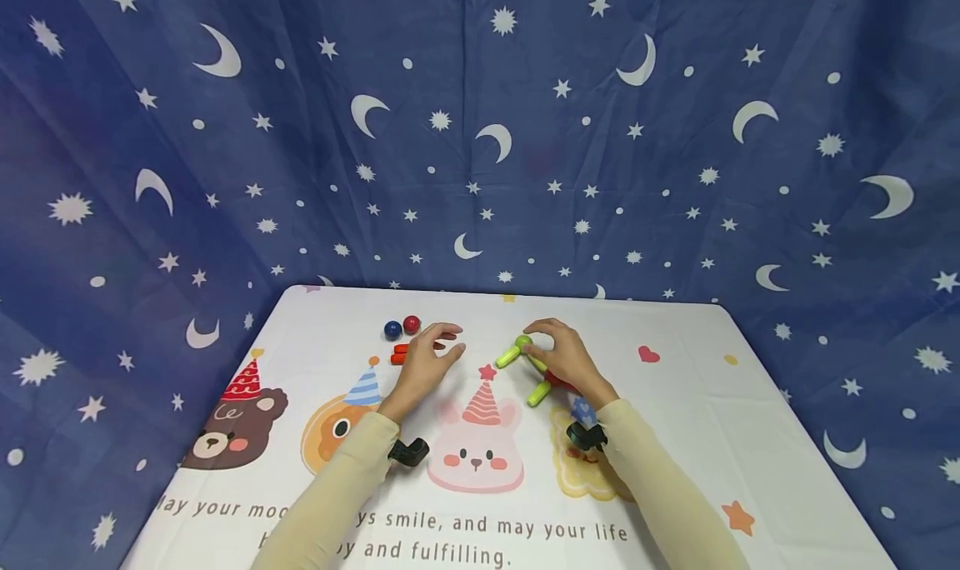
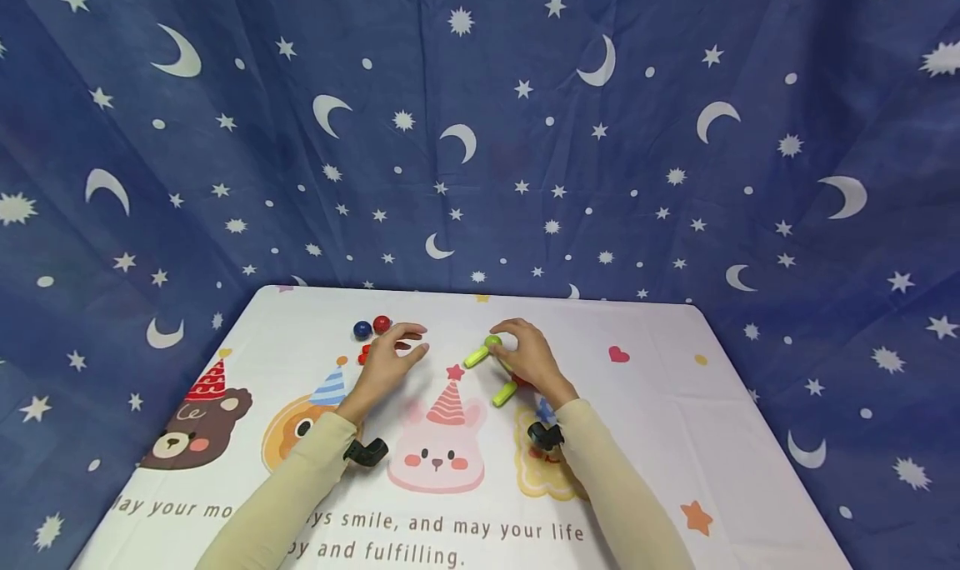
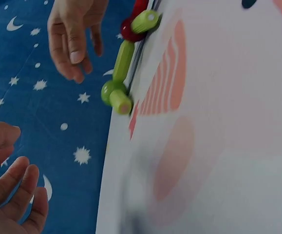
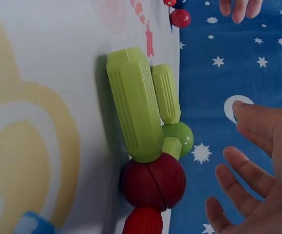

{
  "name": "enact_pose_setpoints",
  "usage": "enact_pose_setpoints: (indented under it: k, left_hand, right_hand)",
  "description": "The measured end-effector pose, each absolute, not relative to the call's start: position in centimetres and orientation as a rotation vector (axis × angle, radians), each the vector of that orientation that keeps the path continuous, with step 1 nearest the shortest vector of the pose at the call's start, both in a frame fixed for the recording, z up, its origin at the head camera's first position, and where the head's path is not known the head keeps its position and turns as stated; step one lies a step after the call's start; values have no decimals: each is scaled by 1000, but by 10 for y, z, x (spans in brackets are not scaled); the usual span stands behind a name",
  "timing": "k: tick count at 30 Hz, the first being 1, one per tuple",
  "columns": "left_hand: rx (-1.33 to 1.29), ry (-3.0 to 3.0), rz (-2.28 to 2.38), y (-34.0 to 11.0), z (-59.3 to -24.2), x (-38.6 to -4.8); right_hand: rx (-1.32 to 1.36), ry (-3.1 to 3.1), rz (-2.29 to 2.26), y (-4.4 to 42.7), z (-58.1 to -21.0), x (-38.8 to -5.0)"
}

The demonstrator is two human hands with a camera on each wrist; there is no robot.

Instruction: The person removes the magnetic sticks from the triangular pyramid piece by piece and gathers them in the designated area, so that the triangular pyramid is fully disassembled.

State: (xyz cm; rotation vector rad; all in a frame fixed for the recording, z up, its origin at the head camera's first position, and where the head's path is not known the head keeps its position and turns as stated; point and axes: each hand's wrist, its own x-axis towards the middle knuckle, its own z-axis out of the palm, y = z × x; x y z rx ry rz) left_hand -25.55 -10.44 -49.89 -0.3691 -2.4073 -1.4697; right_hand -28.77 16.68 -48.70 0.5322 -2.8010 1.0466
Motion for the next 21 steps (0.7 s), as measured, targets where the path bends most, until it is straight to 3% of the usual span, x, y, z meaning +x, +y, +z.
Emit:
enact_pose_setpoints:
  k: [21]
  left_hand:
    - [-557, -2584, -1567, -22, -512, -232]
  right_hand:
    - [473, -2776, 876, 200, -487, -243]
